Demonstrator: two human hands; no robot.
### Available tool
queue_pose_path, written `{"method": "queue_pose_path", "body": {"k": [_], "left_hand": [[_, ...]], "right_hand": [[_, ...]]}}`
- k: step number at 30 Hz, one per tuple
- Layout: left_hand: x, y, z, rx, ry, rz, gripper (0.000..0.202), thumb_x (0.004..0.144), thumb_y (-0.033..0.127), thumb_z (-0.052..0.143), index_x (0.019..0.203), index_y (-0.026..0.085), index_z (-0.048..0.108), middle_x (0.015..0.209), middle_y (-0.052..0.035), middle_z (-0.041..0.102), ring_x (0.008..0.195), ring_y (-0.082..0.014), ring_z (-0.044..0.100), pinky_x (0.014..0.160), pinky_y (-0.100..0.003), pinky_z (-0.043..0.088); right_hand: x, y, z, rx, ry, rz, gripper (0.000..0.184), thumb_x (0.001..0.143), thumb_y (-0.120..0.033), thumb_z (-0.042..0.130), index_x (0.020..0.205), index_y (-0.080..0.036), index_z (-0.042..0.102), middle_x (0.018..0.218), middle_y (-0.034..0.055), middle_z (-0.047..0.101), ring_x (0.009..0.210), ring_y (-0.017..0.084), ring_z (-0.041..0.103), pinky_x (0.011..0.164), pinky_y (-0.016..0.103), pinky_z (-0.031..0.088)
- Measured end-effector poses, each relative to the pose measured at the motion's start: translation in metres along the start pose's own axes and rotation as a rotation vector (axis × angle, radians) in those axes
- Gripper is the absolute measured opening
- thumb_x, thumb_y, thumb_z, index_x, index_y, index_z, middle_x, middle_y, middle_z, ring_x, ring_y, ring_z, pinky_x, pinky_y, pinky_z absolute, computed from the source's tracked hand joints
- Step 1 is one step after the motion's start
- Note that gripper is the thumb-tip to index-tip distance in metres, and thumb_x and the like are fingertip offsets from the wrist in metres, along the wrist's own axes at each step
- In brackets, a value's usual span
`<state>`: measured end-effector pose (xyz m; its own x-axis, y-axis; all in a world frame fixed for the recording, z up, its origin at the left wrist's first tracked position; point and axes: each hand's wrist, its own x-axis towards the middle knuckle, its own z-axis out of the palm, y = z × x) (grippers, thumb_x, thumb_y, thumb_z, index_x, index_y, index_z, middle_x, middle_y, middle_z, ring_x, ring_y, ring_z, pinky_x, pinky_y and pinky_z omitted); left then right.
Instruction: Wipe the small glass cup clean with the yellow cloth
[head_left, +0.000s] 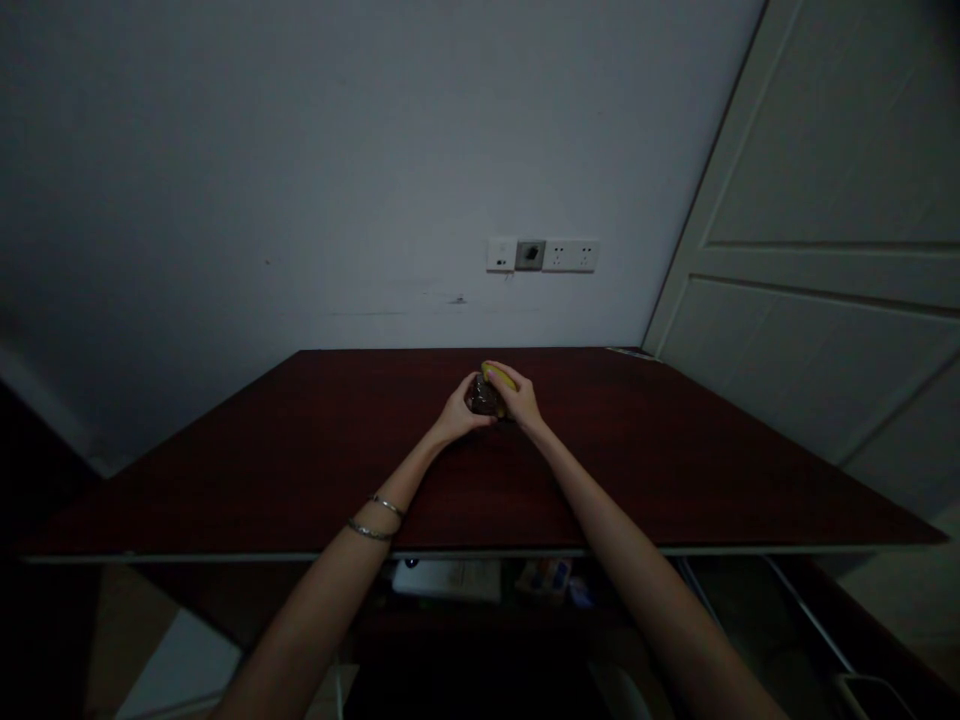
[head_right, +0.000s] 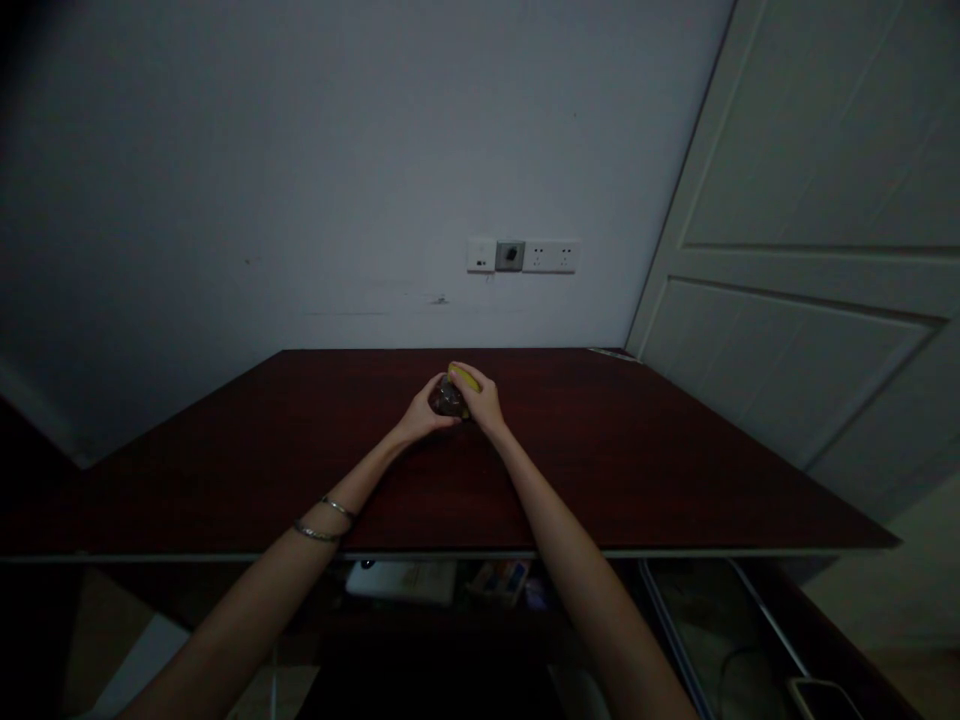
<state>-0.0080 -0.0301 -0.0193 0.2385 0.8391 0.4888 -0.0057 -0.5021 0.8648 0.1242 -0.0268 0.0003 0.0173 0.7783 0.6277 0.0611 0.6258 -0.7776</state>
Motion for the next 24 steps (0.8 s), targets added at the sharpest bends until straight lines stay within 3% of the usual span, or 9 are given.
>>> {"method": "queue_pose_path", "body": {"k": [3,7,10,19,24], "left_hand": [[0.0,0.002,0.001,-0.048,0.001,-0.026,0.091,0.044,0.012,0.077,0.124,0.01,0.035,0.119,-0.0159,0.05,0.104,-0.024,0.053,0.091,-0.037,0.042],[0.001,0.0,0.001,-0.088,0.068,-0.086,0.088,0.045,0.012,0.076,0.123,0.009,0.036,0.114,-0.0161,0.054,0.097,-0.0228,0.057,0.086,-0.037,0.045],[0.001,-0.001,0.0,-0.077,0.089,-0.072,0.083,0.046,0.012,0.075,0.121,0.009,0.04,0.114,-0.0155,0.054,0.097,-0.0221,0.056,0.088,-0.036,0.044],[0.001,0.001,0.001,-0.148,0.059,-0.071,0.089,0.042,0.013,0.079,0.121,0.01,0.04,0.117,-0.0148,0.054,0.101,-0.0218,0.055,0.092,-0.038,0.042],[0.0,0.007,0.0,-0.097,0.106,-0.126,0.083,0.045,0.019,0.079,0.12,0.01,0.043,0.108,-0.0134,0.059,0.092,-0.0208,0.059,0.084,-0.038,0.048]], "right_hand": [[0.0,-0.001,-0.001,0.021,-0.024,0.013,0.036,0.074,-0.041,0.057,0.102,-0.02,0.063,0.107,0.0067,0.063,0.1,0.02,0.057,0.089,0.034,0.044],[-0.006,-0.01,-0.003,-0.092,-0.108,-0.188,0.033,0.074,-0.036,0.06,0.104,-0.025,0.062,0.112,0.0045,0.06,0.105,0.018,0.053,0.094,0.033,0.039],[-0.007,-0.013,-0.002,-0.136,-0.139,-0.241,0.032,0.074,-0.035,0.06,0.104,-0.027,0.063,0.113,0.0037,0.059,0.106,0.017,0.052,0.095,0.032,0.039],[0.004,-0.001,-0.001,0.1,-0.008,0.088,0.041,0.071,-0.043,0.06,0.102,-0.018,0.064,0.108,0.0076,0.064,0.101,0.022,0.057,0.091,0.035,0.043],[0.002,-0.008,-0.007,0.084,-0.086,0.02,0.042,0.07,-0.041,0.062,0.106,-0.021,0.062,0.113,0.0059,0.061,0.105,0.021,0.056,0.093,0.034,0.042]]}}
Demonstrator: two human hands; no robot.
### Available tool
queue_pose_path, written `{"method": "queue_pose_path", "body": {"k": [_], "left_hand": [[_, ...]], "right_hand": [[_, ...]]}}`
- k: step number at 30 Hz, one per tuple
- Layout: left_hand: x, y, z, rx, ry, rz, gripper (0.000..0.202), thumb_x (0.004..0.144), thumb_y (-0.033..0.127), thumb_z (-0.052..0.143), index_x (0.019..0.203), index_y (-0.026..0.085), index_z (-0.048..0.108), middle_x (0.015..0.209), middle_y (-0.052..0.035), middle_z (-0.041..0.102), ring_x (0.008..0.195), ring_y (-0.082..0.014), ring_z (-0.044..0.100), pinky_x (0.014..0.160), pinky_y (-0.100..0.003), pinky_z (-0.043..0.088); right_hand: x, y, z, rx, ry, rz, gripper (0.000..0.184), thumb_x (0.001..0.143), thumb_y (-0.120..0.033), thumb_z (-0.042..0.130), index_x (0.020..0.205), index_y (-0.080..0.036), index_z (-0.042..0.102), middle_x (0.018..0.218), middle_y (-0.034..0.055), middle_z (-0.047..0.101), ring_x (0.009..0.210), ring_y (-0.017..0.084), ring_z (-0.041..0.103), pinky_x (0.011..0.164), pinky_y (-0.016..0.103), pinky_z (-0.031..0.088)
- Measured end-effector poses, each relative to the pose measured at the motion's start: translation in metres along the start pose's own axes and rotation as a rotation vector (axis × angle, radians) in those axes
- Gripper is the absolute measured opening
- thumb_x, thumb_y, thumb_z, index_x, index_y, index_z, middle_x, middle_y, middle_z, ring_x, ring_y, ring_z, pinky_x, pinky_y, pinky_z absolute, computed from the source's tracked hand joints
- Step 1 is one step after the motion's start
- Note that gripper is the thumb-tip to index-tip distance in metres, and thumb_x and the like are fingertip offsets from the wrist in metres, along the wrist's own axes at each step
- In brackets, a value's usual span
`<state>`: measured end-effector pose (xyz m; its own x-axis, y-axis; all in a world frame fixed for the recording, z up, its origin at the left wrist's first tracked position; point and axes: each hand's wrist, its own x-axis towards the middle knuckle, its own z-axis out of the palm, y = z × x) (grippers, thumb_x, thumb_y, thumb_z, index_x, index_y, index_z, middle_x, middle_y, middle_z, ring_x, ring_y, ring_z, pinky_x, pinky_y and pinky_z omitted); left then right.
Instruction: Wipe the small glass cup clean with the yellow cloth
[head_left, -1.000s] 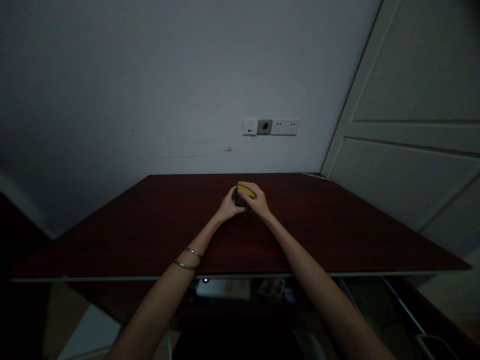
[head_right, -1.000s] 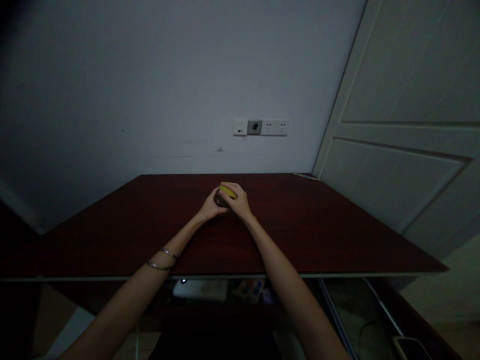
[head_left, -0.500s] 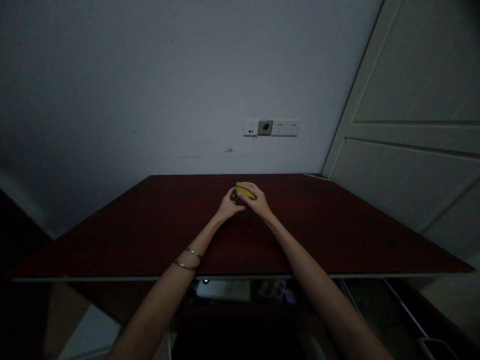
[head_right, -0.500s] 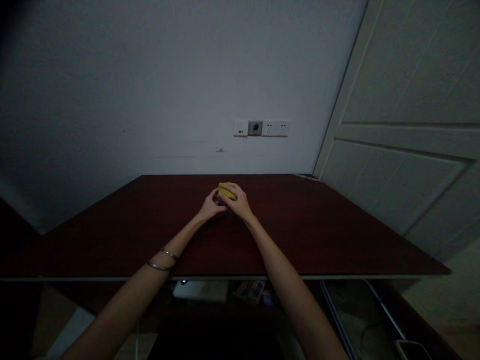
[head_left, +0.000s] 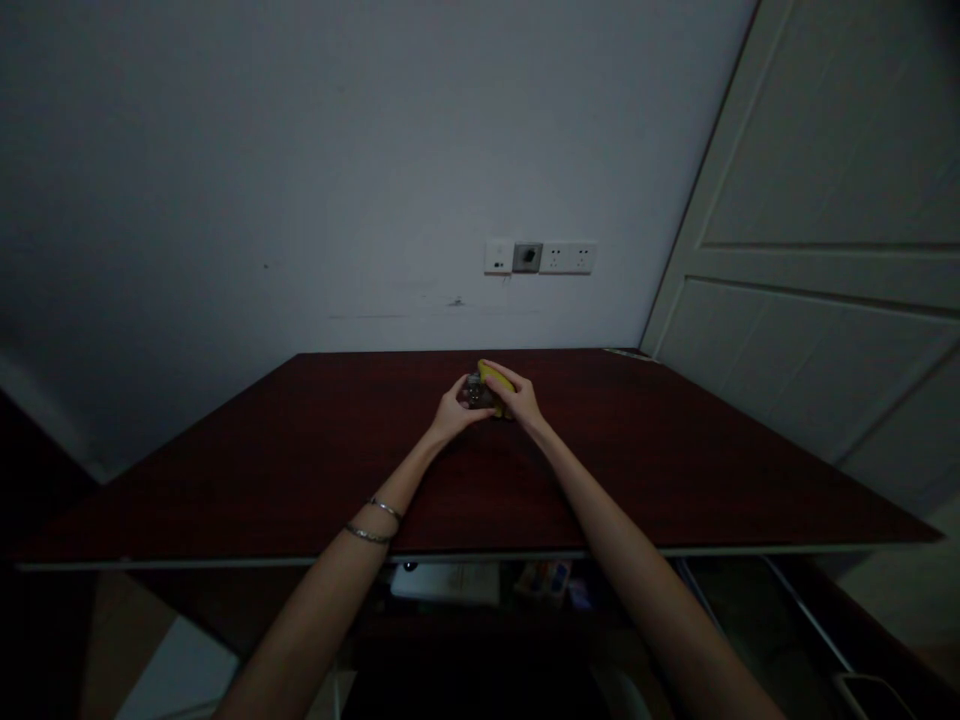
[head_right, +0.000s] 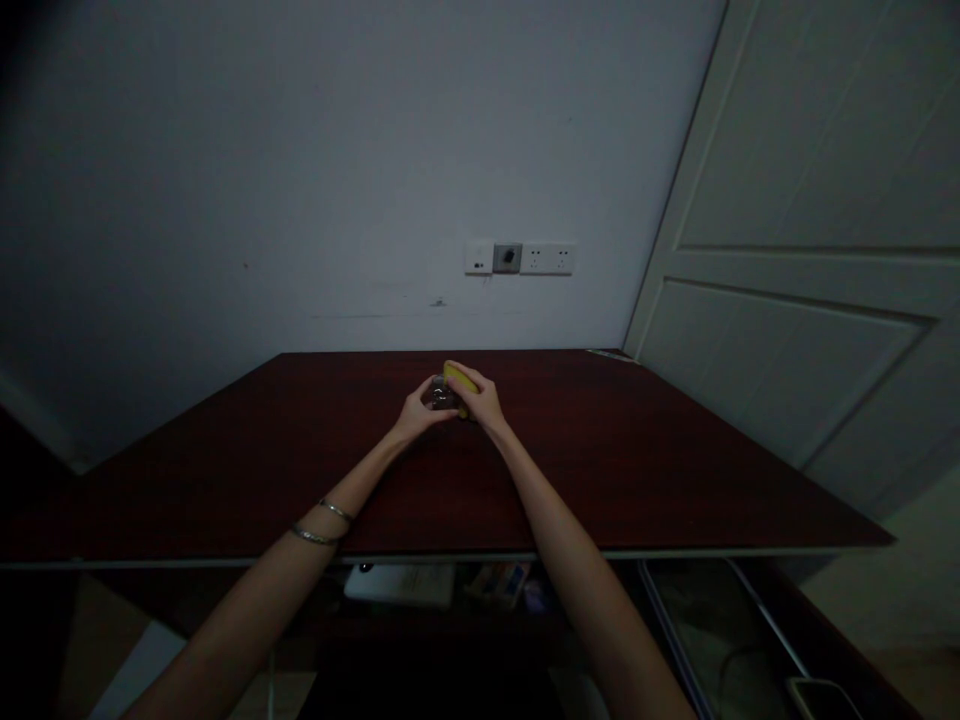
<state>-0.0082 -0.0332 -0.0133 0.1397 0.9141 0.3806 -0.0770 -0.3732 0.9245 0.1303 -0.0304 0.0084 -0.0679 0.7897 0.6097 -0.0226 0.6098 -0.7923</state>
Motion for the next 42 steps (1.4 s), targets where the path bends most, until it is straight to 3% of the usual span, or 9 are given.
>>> {"method": "queue_pose_path", "body": {"k": [3,7,12,18,28,36,42], "left_hand": [[-0.001,0.003,-0.001,0.004,0.001,-0.042,0.084,0.048,0.022,0.078,0.123,0.012,0.042,0.106,-0.0128,0.061,0.085,-0.0207,0.061,0.07,-0.035,0.053],[-0.004,0.007,-0.002,-0.006,-0.045,-0.047,0.081,0.051,0.024,0.077,0.123,0.016,0.043,0.106,-0.011,0.06,0.078,-0.0183,0.061,0.05,-0.023,0.052],[-0.005,0.008,-0.001,0.0,-0.066,-0.051,0.072,0.053,0.026,0.076,0.119,0.015,0.048,0.097,-0.0086,0.063,0.064,-0.0125,0.059,0.043,-0.019,0.049],[-0.004,0.008,-0.003,0.008,-0.03,-0.089,0.07,0.054,0.028,0.075,0.117,0.014,0.048,0.097,-0.0086,0.063,0.068,-0.0142,0.059,0.04,-0.019,0.048],[-0.003,0.003,-0.003,-0.006,-0.028,-0.098,0.092,0.049,0.023,0.078,0.129,0.016,0.035,0.108,-0.0119,0.059,0.077,-0.0167,0.06,0.057,-0.027,0.052],[0.008,-0.016,-0.006,0.064,0.0,0.063,0.081,0.046,0.022,0.079,0.119,0.011,0.045,0.11,-0.0119,0.058,0.097,-0.0212,0.056,0.087,-0.035,0.043],[0.008,-0.019,-0.009,0.292,0.036,0.101,0.086,0.043,0.027,0.08,0.119,0.009,0.045,0.115,-0.0143,0.054,0.106,-0.0243,0.051,0.094,-0.037,0.038]], "right_hand": [[-0.001,-0.004,-0.002,-0.046,-0.032,-0.075,0.04,0.069,-0.04,0.063,0.106,-0.023,0.062,0.114,0.0039,0.061,0.105,0.02,0.055,0.095,0.034,0.04],[0.0,-0.003,-0.002,-0.019,0.011,-0.007,0.039,0.07,-0.042,0.061,0.105,-0.024,0.063,0.112,0.0022,0.062,0.104,0.021,0.057,0.092,0.034,0.043],[0.001,0.0,-0.003,0.012,0.031,0.073,0.039,0.07,-0.043,0.061,0.104,-0.025,0.063,0.109,0.0001,0.063,0.104,0.021,0.057,0.091,0.036,0.045],[0.0,-0.004,-0.008,-0.048,-0.071,-0.051,0.032,0.066,-0.036,0.066,0.097,-0.03,0.065,0.114,-0.0013,0.061,0.109,0.02,0.054,0.097,0.036,0.04],[0.002,0.008,-0.001,0.102,0.094,0.18,0.04,0.067,-0.043,0.064,0.101,-0.023,0.064,0.106,0.0034,0.065,0.097,0.02,0.06,0.086,0.033,0.049],[-0.005,-0.003,0.005,-0.158,-0.036,-0.104,0.028,0.062,-0.036,0.07,0.089,-0.025,0.069,0.108,0.0039,0.06,0.102,0.019,0.054,0.093,0.034,0.04],[-0.003,0.006,0.009,-0.195,0.102,-0.031,0.031,0.068,-0.037,0.064,0.095,-0.022,0.067,0.102,0.0063,0.063,0.096,0.02,0.057,0.09,0.036,0.042]]}}
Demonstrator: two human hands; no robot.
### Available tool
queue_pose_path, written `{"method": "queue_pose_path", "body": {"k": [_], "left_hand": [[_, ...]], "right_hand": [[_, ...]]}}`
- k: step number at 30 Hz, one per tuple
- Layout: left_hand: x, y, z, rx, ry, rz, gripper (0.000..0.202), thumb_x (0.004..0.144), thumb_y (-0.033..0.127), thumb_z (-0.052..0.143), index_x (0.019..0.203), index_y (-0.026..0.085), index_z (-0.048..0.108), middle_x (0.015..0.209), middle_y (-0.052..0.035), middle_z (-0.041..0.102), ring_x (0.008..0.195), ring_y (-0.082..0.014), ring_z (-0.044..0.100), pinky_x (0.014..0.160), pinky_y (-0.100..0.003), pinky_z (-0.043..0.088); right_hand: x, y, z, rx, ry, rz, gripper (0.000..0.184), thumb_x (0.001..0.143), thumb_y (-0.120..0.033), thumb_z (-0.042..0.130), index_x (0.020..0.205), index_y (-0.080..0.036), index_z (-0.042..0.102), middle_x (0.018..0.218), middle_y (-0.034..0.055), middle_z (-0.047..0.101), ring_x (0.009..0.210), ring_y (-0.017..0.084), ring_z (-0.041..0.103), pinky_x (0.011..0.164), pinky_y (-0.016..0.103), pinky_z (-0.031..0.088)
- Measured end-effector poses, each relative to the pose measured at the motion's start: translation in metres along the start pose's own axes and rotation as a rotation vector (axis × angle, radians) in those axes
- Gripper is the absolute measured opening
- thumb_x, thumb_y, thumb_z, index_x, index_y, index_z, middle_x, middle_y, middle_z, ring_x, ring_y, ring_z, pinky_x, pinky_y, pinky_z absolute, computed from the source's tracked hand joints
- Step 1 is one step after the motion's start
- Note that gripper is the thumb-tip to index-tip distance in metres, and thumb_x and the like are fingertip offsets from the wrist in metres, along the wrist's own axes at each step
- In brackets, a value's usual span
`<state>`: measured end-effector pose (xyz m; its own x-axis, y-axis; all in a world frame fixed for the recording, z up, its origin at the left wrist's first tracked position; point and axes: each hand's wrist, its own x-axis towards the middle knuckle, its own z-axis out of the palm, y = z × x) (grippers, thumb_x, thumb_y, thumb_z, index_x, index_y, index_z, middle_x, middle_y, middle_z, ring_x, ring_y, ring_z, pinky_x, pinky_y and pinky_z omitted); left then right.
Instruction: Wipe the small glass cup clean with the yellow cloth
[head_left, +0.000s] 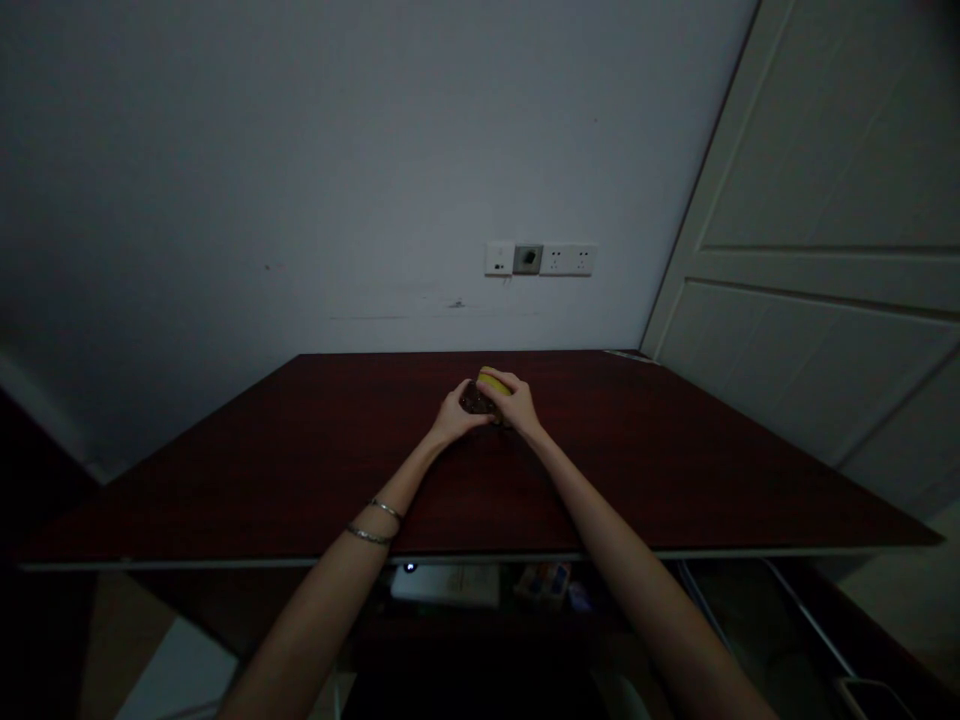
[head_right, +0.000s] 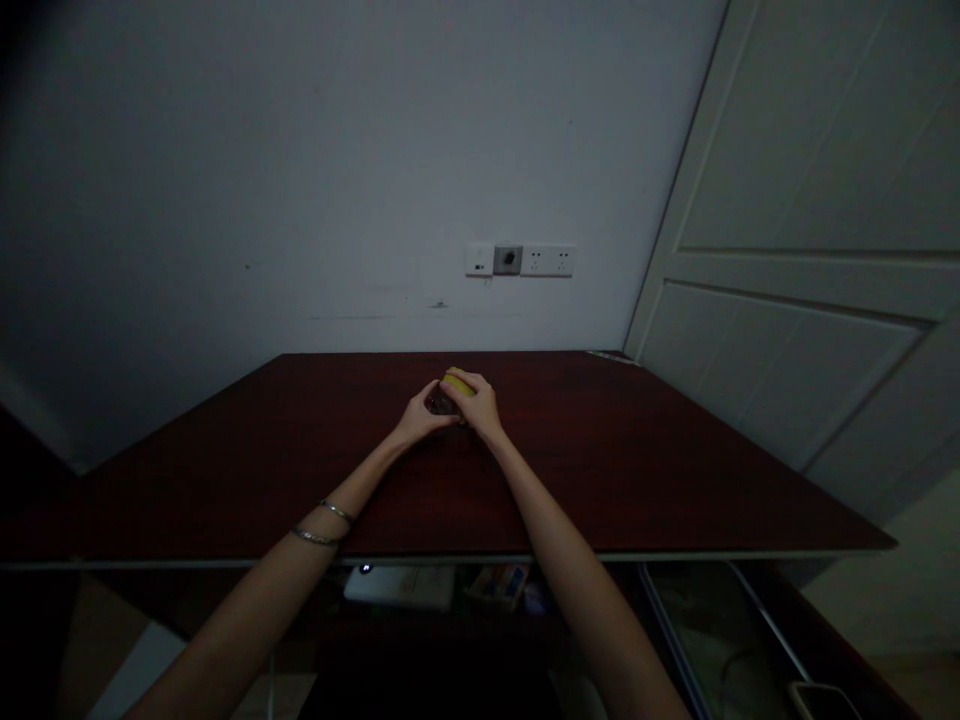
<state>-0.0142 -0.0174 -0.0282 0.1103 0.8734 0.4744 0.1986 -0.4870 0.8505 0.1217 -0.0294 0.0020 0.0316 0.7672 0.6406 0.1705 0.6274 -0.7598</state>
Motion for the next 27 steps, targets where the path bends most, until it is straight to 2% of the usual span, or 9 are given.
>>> {"method": "queue_pose_path", "body": {"k": [2,8,10,12,15,17,20,24,27], "left_hand": [[0.001,-0.003,0.0,0.017,0.007,0.004,0.086,0.042,0.028,0.08,0.119,0.009,0.045,0.115,-0.0144,0.054,0.106,-0.0246,0.051,0.094,-0.038,0.038],[0.002,-0.005,0.0,-0.121,0.018,-0.013,0.08,0.046,0.021,0.078,0.118,0.01,0.045,0.112,-0.0125,0.056,0.102,-0.0227,0.054,0.091,-0.037,0.041],[0.001,-0.002,0.0,-0.121,0.015,-0.024,0.081,0.045,0.022,0.078,0.118,0.01,0.045,0.111,-0.012,0.056,0.102,-0.0223,0.053,0.092,-0.037,0.04],[-0.002,0.003,0.0,-0.123,-0.001,-0.053,0.081,0.045,0.025,0.079,0.118,0.011,0.045,0.109,-0.0111,0.057,0.099,-0.0215,0.054,0.09,-0.036,0.043],[-0.007,0.01,0.001,-0.168,-0.073,-0.12,0.084,0.048,0.03,0.079,0.121,0.013,0.041,0.105,-0.0105,0.058,0.084,-0.0188,0.058,0.069,-0.033,0.052],[-0.009,0.014,0.002,-0.19,-0.114,-0.15,0.082,0.05,0.032,0.078,0.121,0.015,0.04,0.1,-0.0094,0.058,0.073,-0.0158,0.058,0.052,-0.027,0.052],[-0.01,0.017,0.002,-0.202,-0.104,-0.16,0.075,0.052,0.034,0.077,0.116,0.016,0.042,0.091,-0.006,0.057,0.062,-0.0113,0.055,0.041,-0.02,0.047],[-0.008,0.016,0.001,-0.232,-0.038,-0.183,0.067,0.053,0.034,0.076,0.109,0.016,0.042,0.083,-0.0018,0.053,0.059,-0.0091,0.053,0.038,-0.018,0.046],[-0.008,0.016,0.001,-0.284,-0.058,-0.197,0.064,0.053,0.035,0.075,0.105,0.016,0.042,0.077,0.0,0.052,0.06,-0.0102,0.053,0.038,-0.019,0.046]], "right_hand": [[0.0,0.002,0.0,-0.007,0.001,0.008,0.032,0.068,-0.038,0.064,0.096,-0.023,0.067,0.101,0.0063,0.063,0.096,0.02,0.057,0.09,0.037,0.042],[-0.002,-0.004,-0.004,0.009,-0.145,-0.118,0.027,0.064,-0.036,0.068,0.089,-0.025,0.069,0.107,0.004,0.06,0.1,0.018,0.055,0.091,0.034,0.041],[0.0,-0.004,-0.005,0.035,-0.125,-0.084,0.029,0.063,-0.036,0.069,0.09,-0.025,0.069,0.106,0.0041,0.062,0.1,0.019,0.056,0.091,0.034,0.042],[0.003,-0.001,-0.007,0.093,-0.066,0.02,0.03,0.065,-0.039,0.067,0.091,-0.023,0.069,0.101,0.0045,0.065,0.097,0.02,0.059,0.09,0.036,0.044],[0.008,0.003,-0.01,0.195,-0.007,0.185,0.031,0.064,-0.042,0.066,0.088,-0.022,0.069,0.095,0.0046,0.068,0.091,0.022,0.062,0.085,0.037,0.048],[0.01,0.004,-0.012,0.234,-0.021,0.213,0.032,0.064,-0.042,0.067,0.089,-0.022,0.069,0.096,0.0045,0.068,0.091,0.022,0.063,0.084,0.037,0.049],[0.009,0.0,-0.015,0.214,-0.081,0.116,0.031,0.064,-0.04,0.067,0.091,-0.024,0.068,0.101,0.0033,0.067,0.097,0.021,0.06,0.088,0.037,0.046],[0.006,-0.007,-0.017,0.132,-0.194,-0.079,0.031,0.063,-0.037,0.069,0.092,-0.026,0.068,0.109,0.0032,0.063,0.105,0.02,0.055,0.094,0.036,0.041],[0.006,-0.006,-0.016,0.143,-0.223,-0.084,0.032,0.062,-0.037,0.07,0.093,-0.026,0.068,0.111,0.0027,0.061,0.107,0.02,0.054,0.095,0.035,0.04]]}}
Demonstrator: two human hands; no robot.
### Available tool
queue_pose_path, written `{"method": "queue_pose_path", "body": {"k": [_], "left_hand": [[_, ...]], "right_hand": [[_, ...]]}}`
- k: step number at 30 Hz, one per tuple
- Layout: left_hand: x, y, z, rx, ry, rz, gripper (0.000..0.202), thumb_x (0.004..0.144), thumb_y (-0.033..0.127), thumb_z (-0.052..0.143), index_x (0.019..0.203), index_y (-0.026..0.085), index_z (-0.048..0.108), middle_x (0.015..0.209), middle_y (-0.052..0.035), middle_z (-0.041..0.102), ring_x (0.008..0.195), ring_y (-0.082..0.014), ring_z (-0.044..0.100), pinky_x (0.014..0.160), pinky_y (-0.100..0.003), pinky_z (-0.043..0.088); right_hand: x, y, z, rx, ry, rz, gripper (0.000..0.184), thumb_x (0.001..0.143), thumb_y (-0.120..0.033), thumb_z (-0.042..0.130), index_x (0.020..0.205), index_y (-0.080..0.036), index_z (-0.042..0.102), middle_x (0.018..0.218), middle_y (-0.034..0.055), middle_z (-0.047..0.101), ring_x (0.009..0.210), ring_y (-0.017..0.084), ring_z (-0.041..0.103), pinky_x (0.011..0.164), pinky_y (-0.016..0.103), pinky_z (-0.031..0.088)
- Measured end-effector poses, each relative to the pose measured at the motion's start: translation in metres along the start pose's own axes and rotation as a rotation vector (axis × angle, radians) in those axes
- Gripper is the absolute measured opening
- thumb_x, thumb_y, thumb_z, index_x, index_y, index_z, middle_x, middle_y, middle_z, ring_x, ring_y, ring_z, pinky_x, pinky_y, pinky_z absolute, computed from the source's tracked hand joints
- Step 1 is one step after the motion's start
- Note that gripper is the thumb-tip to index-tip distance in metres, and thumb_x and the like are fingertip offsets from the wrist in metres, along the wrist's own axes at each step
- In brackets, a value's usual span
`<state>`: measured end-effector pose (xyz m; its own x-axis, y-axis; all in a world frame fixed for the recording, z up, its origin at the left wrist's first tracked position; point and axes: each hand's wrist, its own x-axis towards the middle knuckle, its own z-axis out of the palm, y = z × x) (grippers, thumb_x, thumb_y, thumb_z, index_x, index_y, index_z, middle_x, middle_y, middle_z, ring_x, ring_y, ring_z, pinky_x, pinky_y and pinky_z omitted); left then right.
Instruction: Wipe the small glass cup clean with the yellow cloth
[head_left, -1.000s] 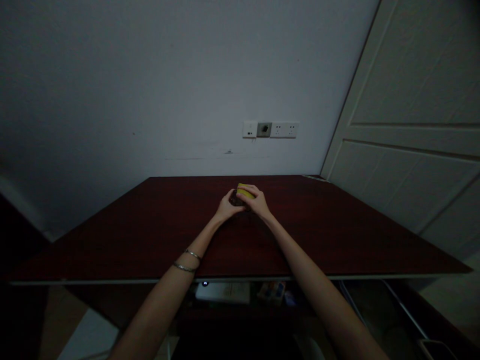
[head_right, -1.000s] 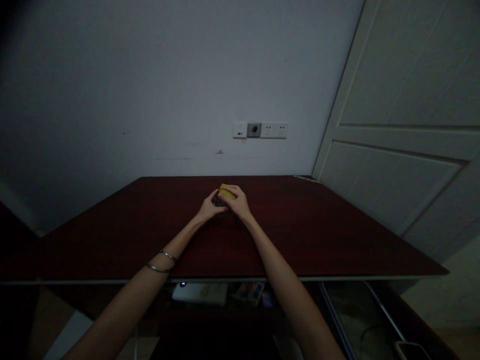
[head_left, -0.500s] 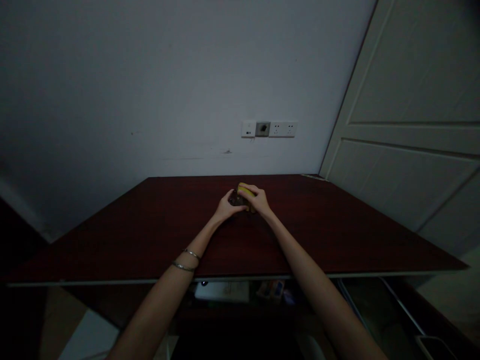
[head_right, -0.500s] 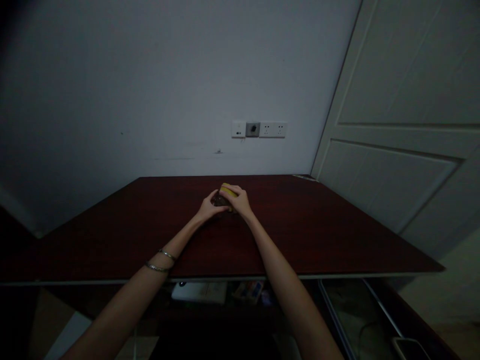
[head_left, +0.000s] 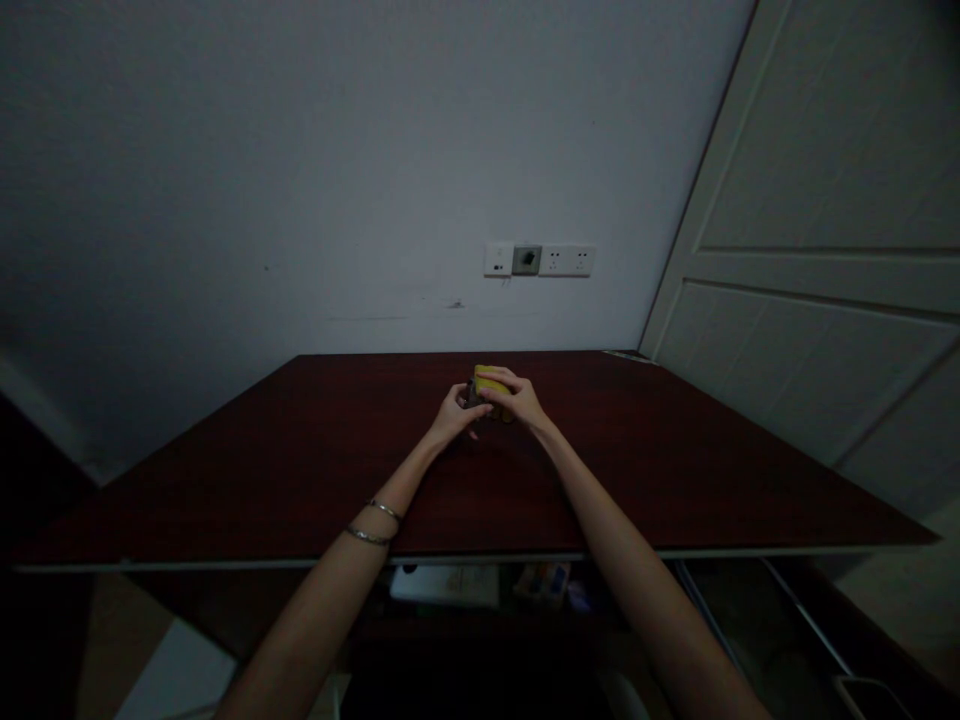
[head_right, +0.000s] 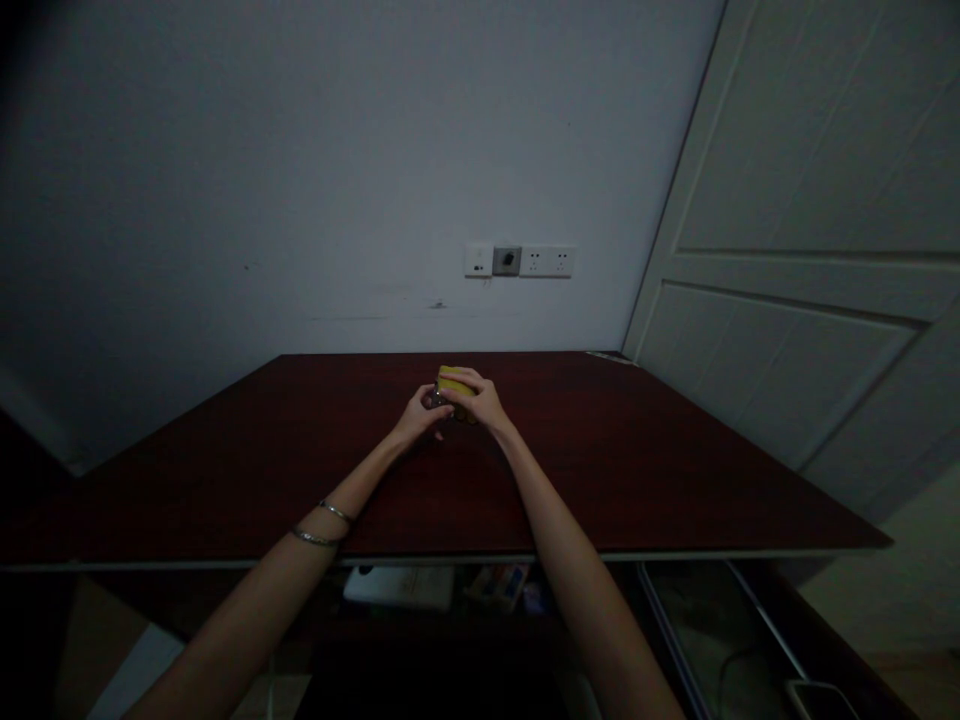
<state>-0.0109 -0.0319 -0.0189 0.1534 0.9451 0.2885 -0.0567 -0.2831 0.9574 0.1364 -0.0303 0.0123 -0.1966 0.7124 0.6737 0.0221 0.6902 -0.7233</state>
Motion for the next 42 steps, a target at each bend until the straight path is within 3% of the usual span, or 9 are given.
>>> {"method": "queue_pose_path", "body": {"k": [5,7,14,21,28,37,42], "left_hand": [[-0.001,0.002,0.0,-0.056,-0.042,-0.016,0.063,0.054,0.038,0.074,0.104,0.017,0.041,0.077,0.0006,0.052,0.059,-0.0099,0.054,0.037,-0.018,0.046],[-0.001,0.001,0.0,-0.065,-0.043,-0.009,0.063,0.054,0.039,0.074,0.103,0.017,0.041,0.076,0.0012,0.052,0.056,-0.0083,0.052,0.036,-0.019,0.047],[0.001,-0.002,-0.002,-0.073,-0.055,-0.01,0.062,0.056,0.039,0.072,0.104,0.017,0.039,0.064,0.0063,0.046,0.046,-0.0053,0.046,0.034,-0.02,0.047],[0.001,-0.002,-0.001,-0.072,-0.066,-0.014,0.064,0.057,0.038,0.072,0.105,0.017,0.035,0.057,0.01,0.046,0.034,-0.0026,0.039,0.033,-0.023,0.046],[0.002,-0.003,-0.001,-0.07,-0.089,-0.003,0.063,0.058,0.036,0.072,0.104,0.016,0.034,0.053,0.0113,0.045,0.03,-0.0038,0.039,0.033,-0.024,0.045],[-0.001,-0.001,0.0,0.049,-0.06,-0.023,0.063,0.056,0.028,0.074,0.105,0.017,0.035,0.065,0.0068,0.048,0.037,-0.0041,0.045,0.033,-0.019,0.043],[0.003,-0.006,-0.001,0.089,-0.055,-0.014,0.063,0.057,0.029,0.073,0.107,0.016,0.036,0.069,0.0055,0.048,0.038,-0.0037,0.045,0.033,-0.02,0.043]], "right_hand": [[0.001,0.006,0.002,0.119,0.133,0.221,0.038,0.066,-0.041,0.066,0.101,-0.026,0.064,0.105,0.0024,0.065,0.097,0.02,0.06,0.086,0.035,0.047],[0.001,0.004,0.0,0.137,0.129,0.247,0.037,0.065,-0.04,0.067,0.099,-0.026,0.065,0.105,0.002,0.064,0.097,0.02,0.059,0.086,0.034,0.047],[0.003,-0.004,-0.009,0.047,-0.022,0.078,0.025,0.06,-0.035,0.071,0.085,-0.027,0.069,0.108,0.0004,0.061,0.109,0.02,0.052,0.097,0.034,0.038],[0.004,0.001,-0.002,0.024,0.127,0.145,0.028,0.065,-0.036,0.068,0.091,-0.026,0.068,0.103,0.0034,0.063,0.1,0.019,0.056,0.092,0.036,0.041],[0.001,-0.002,-0.005,-0.011,-0.066,0.017,0.021,0.057,-0.035,0.074,0.076,-0.025,0.071,0.105,0.0034,0.058,0.105,0.02,0.052,0.093,0.035,0.039],[0.003,0.002,0.004,-0.108,0.183,0.018,0.021,0.066,-0.033,0.068,0.085,-0.023,0.071,0.097,0.0062,0.06,0.097,0.019,0.055,0.089,0.034,0.041],[-0.001,-0.002,0.007,-0.142,0.056,-0.053,0.018,0.063,-0.033,0.07,0.08,-0.025,0.071,0.102,0.0038,0.057,0.098,0.018,0.054,0.088,0.032,0.041]]}}
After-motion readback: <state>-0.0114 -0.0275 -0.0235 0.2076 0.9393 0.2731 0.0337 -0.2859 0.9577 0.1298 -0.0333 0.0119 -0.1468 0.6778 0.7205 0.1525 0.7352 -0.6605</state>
